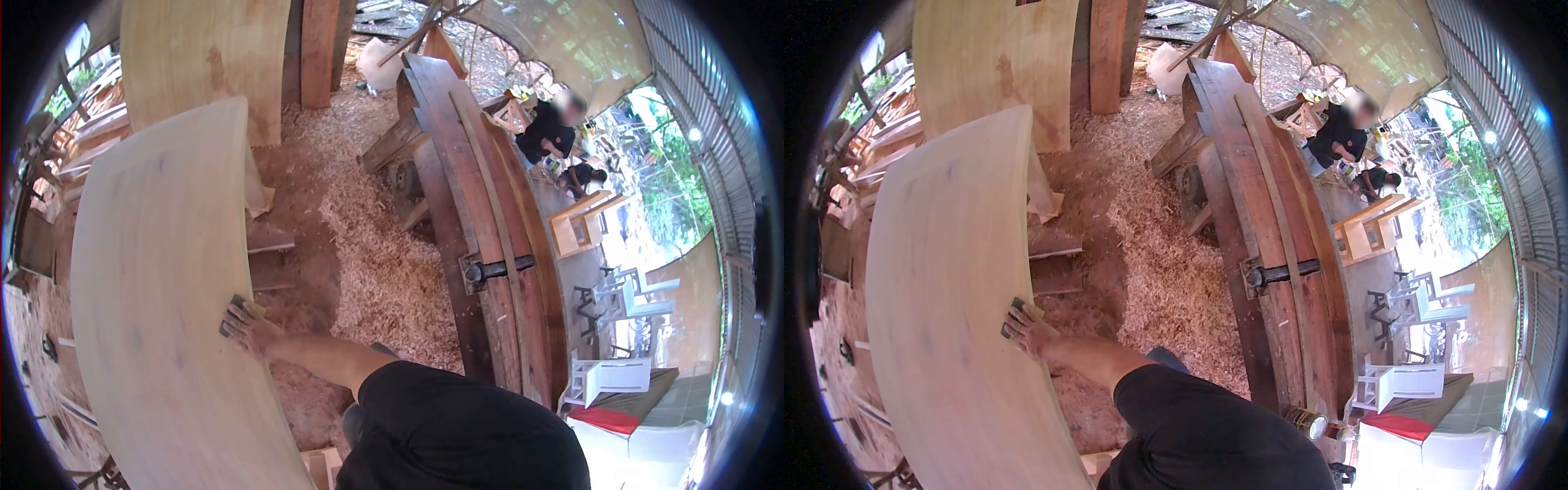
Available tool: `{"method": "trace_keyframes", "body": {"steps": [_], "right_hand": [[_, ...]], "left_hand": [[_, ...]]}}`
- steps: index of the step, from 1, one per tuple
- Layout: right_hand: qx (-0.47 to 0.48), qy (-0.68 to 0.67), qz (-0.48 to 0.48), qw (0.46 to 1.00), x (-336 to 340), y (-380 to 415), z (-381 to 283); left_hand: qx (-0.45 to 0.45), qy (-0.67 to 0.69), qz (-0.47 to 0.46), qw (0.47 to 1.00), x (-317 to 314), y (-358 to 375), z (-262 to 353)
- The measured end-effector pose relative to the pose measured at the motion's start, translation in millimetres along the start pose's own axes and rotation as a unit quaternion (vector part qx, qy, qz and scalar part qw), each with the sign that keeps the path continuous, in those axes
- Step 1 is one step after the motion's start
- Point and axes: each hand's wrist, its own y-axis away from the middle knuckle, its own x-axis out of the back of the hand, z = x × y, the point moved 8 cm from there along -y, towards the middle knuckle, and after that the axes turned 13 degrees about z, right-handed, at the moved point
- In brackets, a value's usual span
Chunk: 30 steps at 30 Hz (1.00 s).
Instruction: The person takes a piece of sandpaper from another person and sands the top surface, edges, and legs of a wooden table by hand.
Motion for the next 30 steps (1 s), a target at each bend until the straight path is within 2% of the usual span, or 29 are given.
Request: {"method": "trace_keyframes", "body": {"steps": [3,15,22,25,27,29,30], "right_hand": [[-0.004,-0.011,-0.021,1.0,10,4,0],[-0.006,-0.04,-0.006,0.999,17,4,1],[0.02,0.026,-0.009,0.999,11,-5,1],[0.009,-0.004,0.045,0.999,3,3,-1],[0.005,0.001,0.023,1.0,-15,8,-19],[0.013,0.054,0.019,0.998,-6,-7,19],[0.013,0.054,0.014,0.998,-1,-2,9]], "left_hand": [[-0.002,-0.002,-0.001,1.0,-2,0,4],[-0.018,-0.009,-0.008,1.0,-3,-8,20],[-0.006,0.008,-0.003,1.0,-9,-14,29],[0.001,0.011,-0.003,1.0,-12,-12,30],[0.0,0.011,-0.003,1.0,-7,-9,24],[0.006,0.018,-0.007,1.0,-16,-8,27],[0.006,0.016,-0.006,1.0,-10,-5,20]]}}
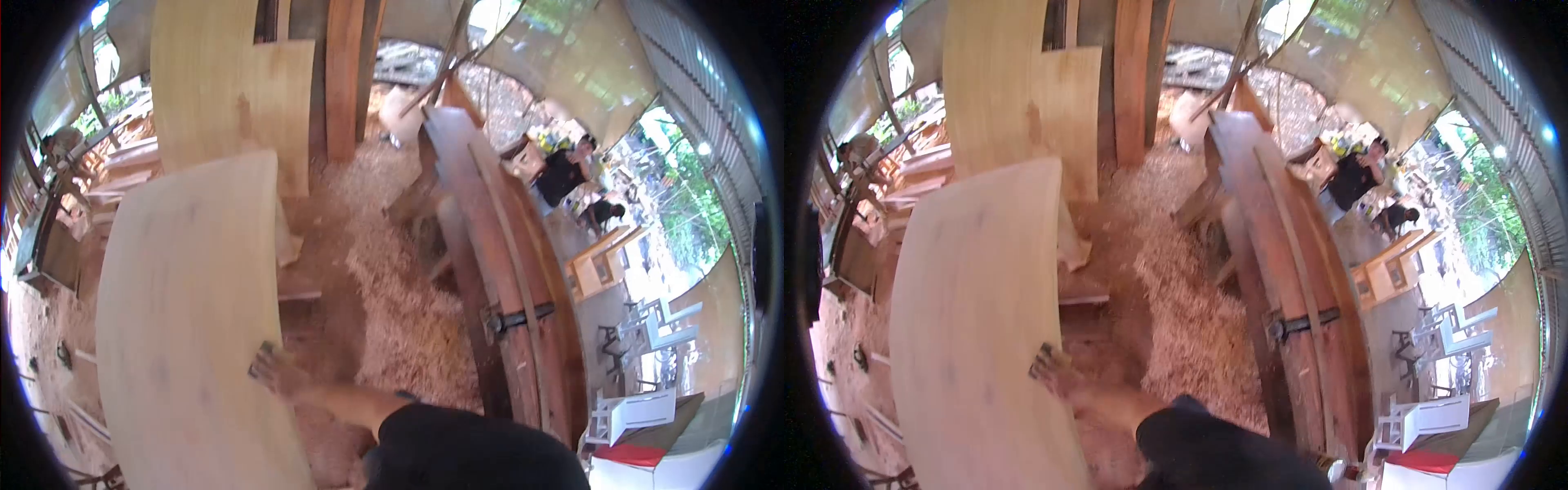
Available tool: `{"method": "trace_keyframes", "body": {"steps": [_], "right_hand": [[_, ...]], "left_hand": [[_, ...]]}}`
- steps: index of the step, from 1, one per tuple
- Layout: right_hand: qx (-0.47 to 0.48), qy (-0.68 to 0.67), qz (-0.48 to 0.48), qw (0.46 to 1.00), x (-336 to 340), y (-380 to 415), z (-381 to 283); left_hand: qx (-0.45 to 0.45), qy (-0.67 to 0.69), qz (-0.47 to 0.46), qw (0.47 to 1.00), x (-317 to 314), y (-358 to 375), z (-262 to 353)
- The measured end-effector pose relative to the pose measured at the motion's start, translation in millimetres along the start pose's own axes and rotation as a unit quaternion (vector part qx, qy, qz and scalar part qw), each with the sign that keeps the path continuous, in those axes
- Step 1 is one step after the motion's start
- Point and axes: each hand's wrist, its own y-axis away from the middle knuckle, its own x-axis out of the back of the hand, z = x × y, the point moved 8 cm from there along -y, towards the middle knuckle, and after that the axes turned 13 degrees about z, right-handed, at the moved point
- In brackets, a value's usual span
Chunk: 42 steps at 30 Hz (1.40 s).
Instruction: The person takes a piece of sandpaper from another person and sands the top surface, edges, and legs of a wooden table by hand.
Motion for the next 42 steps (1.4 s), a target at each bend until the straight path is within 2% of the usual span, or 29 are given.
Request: {"method": "trace_keyframes", "body": {"steps": [3,5,8,9,10,11,12,13,14,15,17,20,21,23,25,28,31,35,37,42], "right_hand": [[0.016,-0.003,-0.001,1.0,5,-5,-10],[0.029,-0.013,0.026,0.999,-2,-4,-11],[0.067,-0.014,0.072,0.995,-13,12,-5],[0.075,-0.016,0.085,0.993,-13,16,0],[0.086,-0.018,0.097,0.991,-16,18,7],[0.096,-0.024,0.105,0.99,-20,17,13],[0.115,-0.032,0.1,0.988,-23,16,12],[0.146,-0.039,0.084,0.985,-23,15,7],[0.232,-0.069,0.032,0.97,12,16,-18],[0.253,-0.071,0.017,0.965,9,24,-35],[0.311,-0.076,-0.017,0.947,-2,51,-66],[0.43,-0.116,-0.074,0.892,-8,83,-130],[0.466,-0.127,-0.095,0.871,-10,96,-157],[0.537,-0.16,-0.14,0.817,-14,133,-204],[0.6,-0.199,-0.173,0.755,-16,171,-245],[0.68,-0.217,-0.199,0.672,-21,213,-310],[0.736,-0.239,-0.221,0.593,-15,259,-383],[0.785,-0.226,-0.235,0.527,-29,329,-463],[0.8,-0.227,-0.236,0.502,-31,359,-514],[0.827,-0.23,-0.207,0.47,-53,435,-610]], "left_hand": [[0.016,0.01,-0.005,1.0,-6,11,-12],[0.031,0.015,-0.017,0.999,-3,33,-50],[0.06,0.047,-0.059,0.995,-20,127,-129],[0.008,0.055,-0.056,0.997,-28,168,-144],[-0.108,0.036,-0.023,0.993,-37,215,-149],[-0.137,0.019,-0.01,0.99,-44,256,-154],[-0.08,0.027,-0.042,0.996,-61,293,-167],[0.138,0.182,-0.189,0.955,-87,323,-187],[0.378,0.263,-0.256,0.85,-105,364,-204],[0.34,0.185,-0.252,0.887,-87,365,-198],[0.418,0.221,-0.196,0.859,-23,370,-164],[0.496,0.214,-0.134,0.831,-77,443,-184],[0.55,0.216,-0.153,0.792,-73,462,-179],[0.531,0.244,-0.12,0.803,-48,487,-154],[0.599,0.262,-0.081,0.752,-71,529,-148],[0.658,0.242,-0.126,0.702,-89,575,-128],[0.697,0.294,-0.105,0.646,-90,605,-107],[0.729,0.356,-0.048,0.583,-105,627,-84],[0.759,0.375,-0.033,0.53,-115,643,-82],[0.793,0.42,-0.001,0.44,-97,663,-82]]}}
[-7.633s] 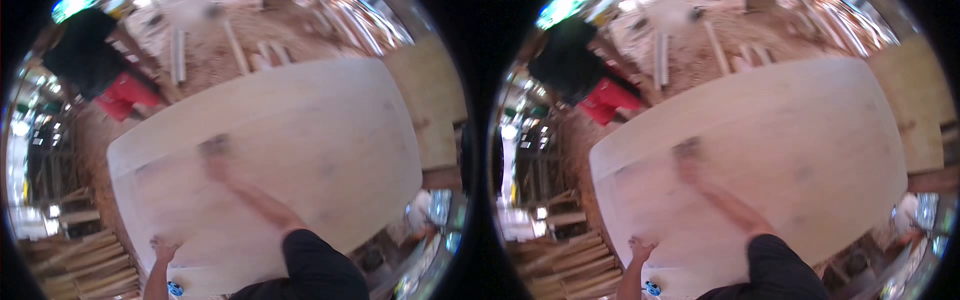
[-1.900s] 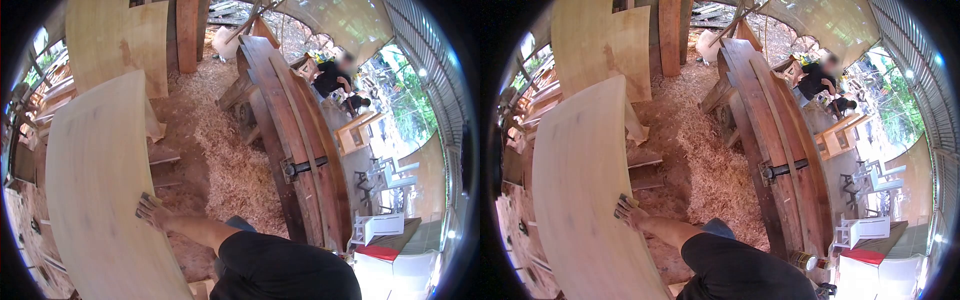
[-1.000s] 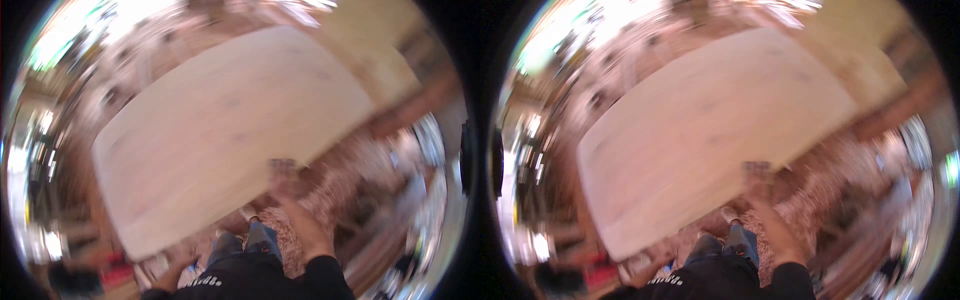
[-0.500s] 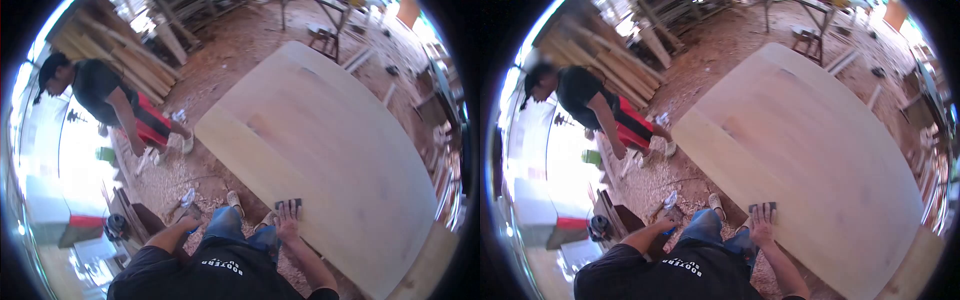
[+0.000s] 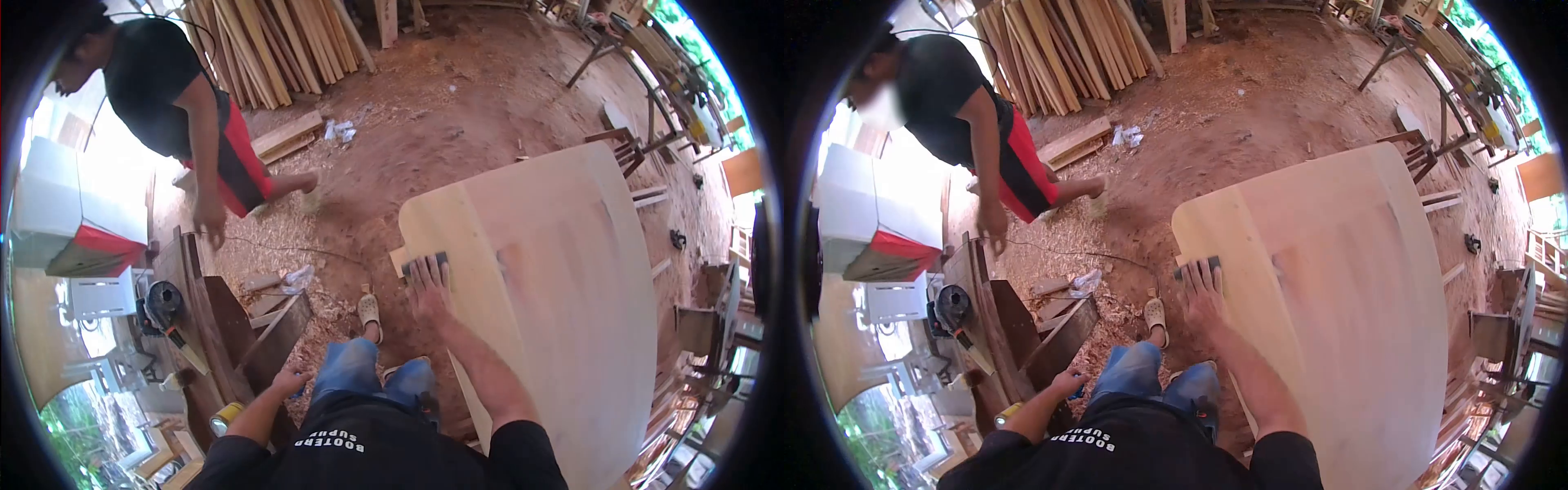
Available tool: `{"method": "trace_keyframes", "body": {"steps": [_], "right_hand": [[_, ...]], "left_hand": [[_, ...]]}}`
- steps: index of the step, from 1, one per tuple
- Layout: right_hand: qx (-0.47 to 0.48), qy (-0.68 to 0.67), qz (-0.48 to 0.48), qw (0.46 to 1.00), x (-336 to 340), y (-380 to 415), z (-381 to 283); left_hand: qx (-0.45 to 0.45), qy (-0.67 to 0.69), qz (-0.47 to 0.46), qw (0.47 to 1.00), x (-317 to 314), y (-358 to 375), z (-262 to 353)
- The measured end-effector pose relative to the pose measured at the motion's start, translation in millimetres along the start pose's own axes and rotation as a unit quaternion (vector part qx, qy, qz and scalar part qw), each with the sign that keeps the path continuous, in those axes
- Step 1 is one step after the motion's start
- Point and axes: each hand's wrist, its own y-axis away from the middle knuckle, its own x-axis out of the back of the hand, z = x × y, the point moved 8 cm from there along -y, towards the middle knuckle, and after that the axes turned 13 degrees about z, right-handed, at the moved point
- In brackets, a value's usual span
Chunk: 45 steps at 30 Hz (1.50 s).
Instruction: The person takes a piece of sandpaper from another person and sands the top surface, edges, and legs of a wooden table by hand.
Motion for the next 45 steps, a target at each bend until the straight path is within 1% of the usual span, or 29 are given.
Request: {"method": "trace_keyframes", "body": {"steps": [2,6,7,8,9,10,11,13,14,16,17,18,21,23,24,25,26,27,29,30,32,34,35,37,39,41,42,43,45], "right_hand": [[0.025,0.025,-0.001,0.999,-19,-47,8],[0.036,0.025,0.06,0.997,-61,-135,28],[-0.047,-0.047,0.032,0.997,-69,-152,45],[-0.115,-0.131,-0.003,0.985,-81,-168,56],[-0.077,-0.157,0.05,0.983,-83,-171,61],[-0.039,-0.194,0.102,0.975,-91,-165,65],[0.019,-0.157,0.068,0.985,-80,-162,46],[0.09,-0.078,0.116,0.986,-71,-127,52],[0.098,-0.019,0.042,0.994,-59,-102,48],[0.125,-0.043,-0.005,0.991,-24,-43,38],[0.128,-0.015,-0.033,0.991,-12,-7,39],[0.134,-0.033,-0.03,0.99,6,31,39],[0.108,0.021,-0.089,0.99,40,130,39],[0.072,0.023,-0.083,0.994,48,137,25],[0.052,0.026,-0.083,0.995,50,138,27],[0.052,0.088,-0.092,0.99,28,125,40],[0.064,0.106,-0.071,0.99,9,100,46],[0.075,0.123,-0.048,0.988,-10,70,52],[0.169,0.141,0.075,0.973,-38,-7,55],[0.236,0.145,0.162,0.947,-54,-44,58],[0.228,0.181,0.158,0.944,-93,-116,80],[0.085,0.162,0.038,0.982,-96,-165,78],[0.081,0.144,0.035,0.986,-91,-165,72],[0.07,0.11,0.028,0.991,-79,-154,61],[0.169,0.122,0.047,0.977,-77,-98,58],[0.234,0.089,0.059,0.966,-50,-13,43],[0.281,0.136,0.034,0.95,-29,33,28],[0.227,0.059,-0.009,0.972,-4,70,13],[0.198,0.026,-0.027,0.979,14,144,28]], "left_hand": [[0.024,0.024,0.01,0.999,1,-11,-13],[0.055,0.067,0.03,0.996,-6,-29,-37],[0.071,0.078,0.04,0.994,-5,-27,-45],[0.049,0.113,0.049,0.991,-6,-26,-41],[0.04,0.151,0.073,0.985,-2,-18,-37],[0.039,0.125,0.117,0.984,10,-4,-31],[0.009,0.135,0.141,0.981,-34,-32,-68],[0.019,0.11,0.132,0.985,-9,14,-39],[0.054,0.125,0.122,0.983,-26,29,-46],[0.095,0.157,0.097,0.978,-57,37,-57],[0.09,0.16,0.102,0.978,-72,43,-62],[0.083,0.161,0.108,0.977,-88,51,-68],[0.063,0.163,0.127,0.977,-103,87,-78],[0.121,0.149,0.055,0.98,-153,86,-102],[0.122,0.176,0.04,0.976,-164,92,-107],[0.124,0.202,0.028,0.971,-145,112,-103],[0.125,0.229,0.016,0.965,-138,125,-101],[0.143,0.222,0.039,0.964,-149,123,-111],[0.174,0.202,0.082,0.96,-182,106,-136],[0.185,0.214,0.095,0.955,-189,103,-143],[0.2,0.235,0.121,0.943,-193,99,-150],[0.202,0.244,0.135,0.939,-187,97,-148],[0.206,0.242,0.148,0.937,-180,99,-147],[0.203,0.237,0.146,0.939,-178,98,-148],[0.19,0.232,0.117,0.947,-183,90,-149],[0.189,0.241,0.131,0.943,-179,92,-148],[0.189,0.245,0.135,0.941,-179,96,-147],[0.191,0.258,0.129,0.938,-177,100,-146],[0.19,0.281,0.112,0.934,-172,111,-136]]}}
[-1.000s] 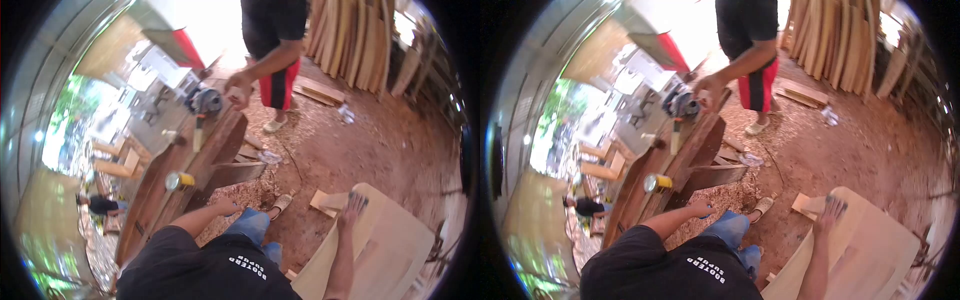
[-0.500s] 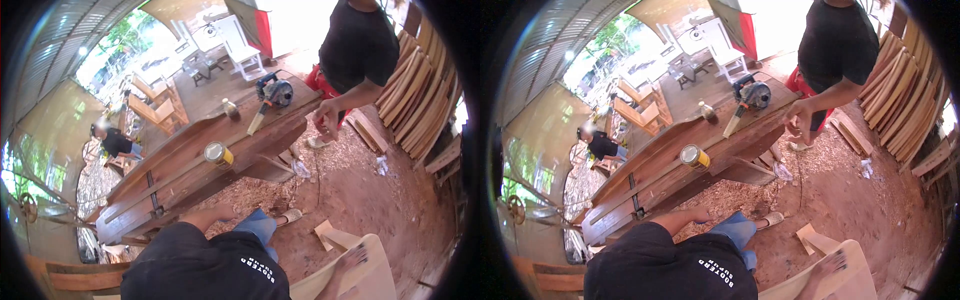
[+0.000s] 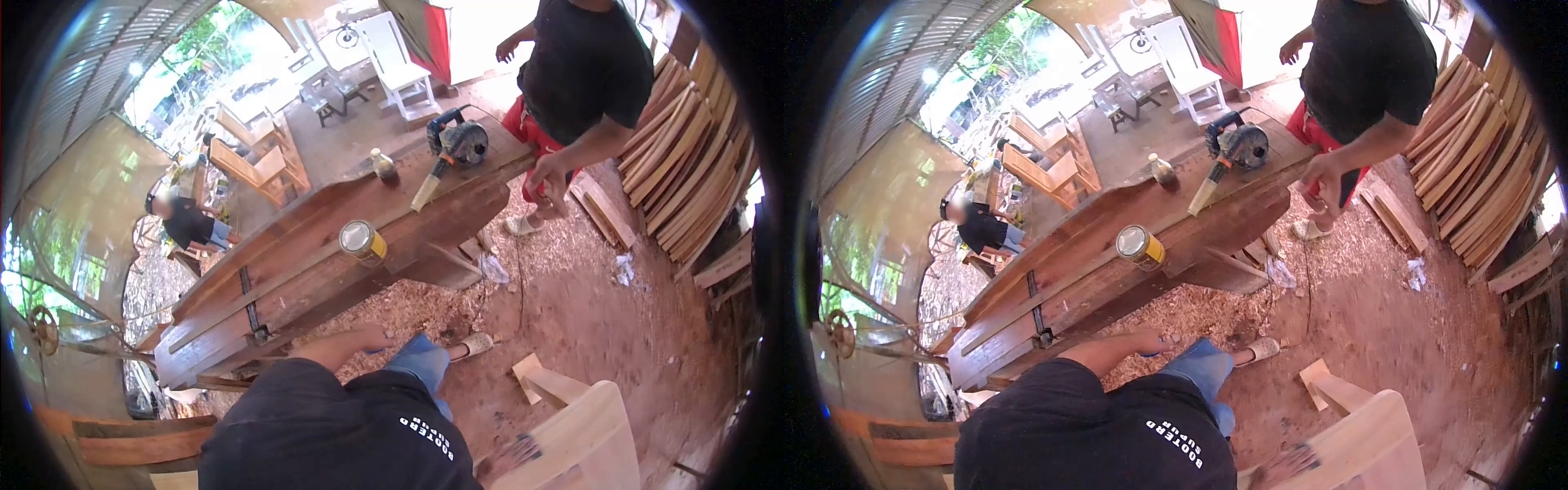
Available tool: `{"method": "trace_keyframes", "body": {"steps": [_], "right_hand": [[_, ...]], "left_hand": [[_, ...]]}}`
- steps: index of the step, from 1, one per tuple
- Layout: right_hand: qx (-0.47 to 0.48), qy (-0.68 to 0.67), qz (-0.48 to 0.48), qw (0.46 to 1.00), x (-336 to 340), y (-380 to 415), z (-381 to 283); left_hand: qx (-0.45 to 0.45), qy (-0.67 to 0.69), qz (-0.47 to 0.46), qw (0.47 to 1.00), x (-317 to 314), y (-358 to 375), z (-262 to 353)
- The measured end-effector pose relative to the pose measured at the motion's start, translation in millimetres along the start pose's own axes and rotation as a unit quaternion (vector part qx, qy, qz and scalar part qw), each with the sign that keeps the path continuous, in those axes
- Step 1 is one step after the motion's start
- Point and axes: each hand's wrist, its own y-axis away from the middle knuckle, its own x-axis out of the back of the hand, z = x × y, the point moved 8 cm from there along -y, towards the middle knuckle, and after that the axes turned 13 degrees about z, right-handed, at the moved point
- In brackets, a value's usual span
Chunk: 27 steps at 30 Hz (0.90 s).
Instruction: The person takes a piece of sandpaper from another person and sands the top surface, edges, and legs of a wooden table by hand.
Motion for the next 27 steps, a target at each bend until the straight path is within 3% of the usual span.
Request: {"method": "trace_keyframes", "body": {"steps": [3,5,6,7,8,9,10,11,13,14,16,20,24,27], "right_hand": [[0.134,0.049,0.059,0.988,43,6,-47],[0.032,0.002,0.019,0.999,-3,-37,-9],[-0.008,-0.01,0.023,1.0,-27,-63,17],[-0.035,-0.017,0.046,0.998,-48,-95,43],[-0.055,-0.014,0.078,0.995,-67,-130,73],[-0.071,-0.009,0.118,0.99,-82,-163,103],[-0.085,-0.021,0.17,0.982,-103,-189,138],[-0.1,0.053,0.125,0.986,-78,-242,125],[-0.225,0.04,0.052,0.972,-77,-286,137],[-0.221,0.049,0.055,0.973,-72,-288,133],[-0.193,0.037,0.069,0.978,-65,-270,119],[-0.123,-0.041,0.053,0.99,-19,-137,37],[-0.174,-0.076,-0.047,0.981,50,52,-38],[-0.203,-0.077,-0.067,0.974,76,102,-51]], "left_hand": [[-0.001,-0.036,-0.057,0.998,8,16,6],[-0.005,-0.019,-0.074,0.997,7,17,7],[0.056,-0.041,-0.129,0.989,-28,-4,-34],[0.1,-0.038,-0.12,0.987,1,16,-4],[-0.008,-0.079,-0.014,0.997,-14,-15,-27],[-0.044,0.012,0.01,0.999,11,-4,5],[0.021,0.006,-0.018,1.0,14,-5,3],[0.015,-0.024,0.007,1.0,19,-10,4],[0.008,-0.06,0.039,0.997,28,-17,14],[0.003,-0.067,0.045,0.997,34,-16,21],[-0.017,-0.071,0.043,0.996,39,-27,23],[-0.034,-0.068,0.021,0.997,21,-51,12],[-0.037,-0.097,0.004,0.995,11,-35,23],[-0.046,-0.105,-0.041,0.993,9,-16,48]]}}
